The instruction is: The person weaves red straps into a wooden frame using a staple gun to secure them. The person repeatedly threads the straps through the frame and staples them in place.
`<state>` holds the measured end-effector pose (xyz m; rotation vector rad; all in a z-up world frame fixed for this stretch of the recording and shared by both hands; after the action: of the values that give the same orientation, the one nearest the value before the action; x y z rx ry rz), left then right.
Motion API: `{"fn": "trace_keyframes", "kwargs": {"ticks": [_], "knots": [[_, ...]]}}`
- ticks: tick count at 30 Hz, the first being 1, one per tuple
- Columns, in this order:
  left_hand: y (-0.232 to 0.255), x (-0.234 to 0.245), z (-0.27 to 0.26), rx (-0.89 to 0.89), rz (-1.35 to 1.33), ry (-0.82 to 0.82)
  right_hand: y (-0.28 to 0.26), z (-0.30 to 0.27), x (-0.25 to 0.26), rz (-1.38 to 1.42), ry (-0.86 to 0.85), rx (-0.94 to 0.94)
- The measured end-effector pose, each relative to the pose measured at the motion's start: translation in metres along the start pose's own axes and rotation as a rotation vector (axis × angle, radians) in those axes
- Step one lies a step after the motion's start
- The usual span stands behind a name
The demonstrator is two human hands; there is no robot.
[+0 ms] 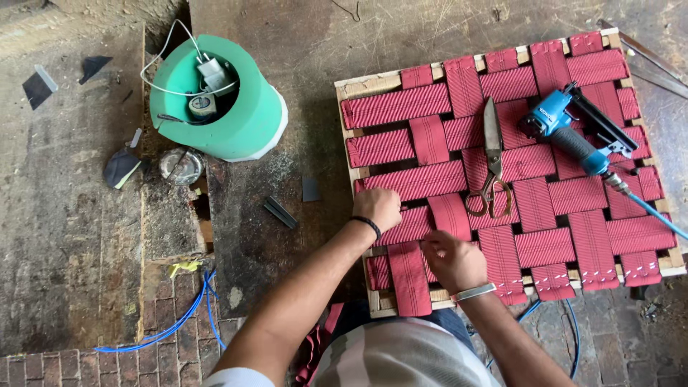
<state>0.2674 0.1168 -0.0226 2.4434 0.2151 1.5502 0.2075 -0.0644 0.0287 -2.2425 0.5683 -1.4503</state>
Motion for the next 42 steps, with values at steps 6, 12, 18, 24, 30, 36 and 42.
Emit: {"fn": "trace_keyframes", "kwargs": {"ticks": [6,12,18,24,30,36,42], "knots": [[-0.022,0.049,0.019,-0.011,-0.114,0.386,-0.102,0.032,0.008,-0.082,0.07,0.614],[-0.049,0.087,0.087,-0.068,-0.165,0.412,-0.113,0.079,-0.04,-0.436,-0.014,0.61],[-0.072,0.062,0.118,0.017,-0.275,0.423,-0.09,0.118,-0.074,-0.567,-0.234,0.436],[-0.097,0.04,0.176,0.273,-0.162,-0.111,-0.094,0.14,-0.073,-0.599,-0.358,0.368],[-0.089,0.034,0.19,0.223,0.012,-0.289,-0.107,0.136,-0.064,-0.598,-0.318,0.415],[-0.088,0.011,0.197,0.22,0.022,-0.332,-0.105,0.134,-0.058,-0.583,-0.297,0.398],[-0.089,0.004,0.197,0.2,0.029,-0.342,-0.102,0.135,-0.061,-0.565,-0.248,0.439]]}}
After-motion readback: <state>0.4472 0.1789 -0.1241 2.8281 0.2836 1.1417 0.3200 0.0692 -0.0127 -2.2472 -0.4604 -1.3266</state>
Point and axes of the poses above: each hand's wrist, its own z-axis towards the middle knuckle, its own x-axis out of the back of the hand, y = z × x, the point moved 8 cm from there along z, towards the middle knuckle, and after that the axes turned 3 degrees about z, right-handed, at the moved point
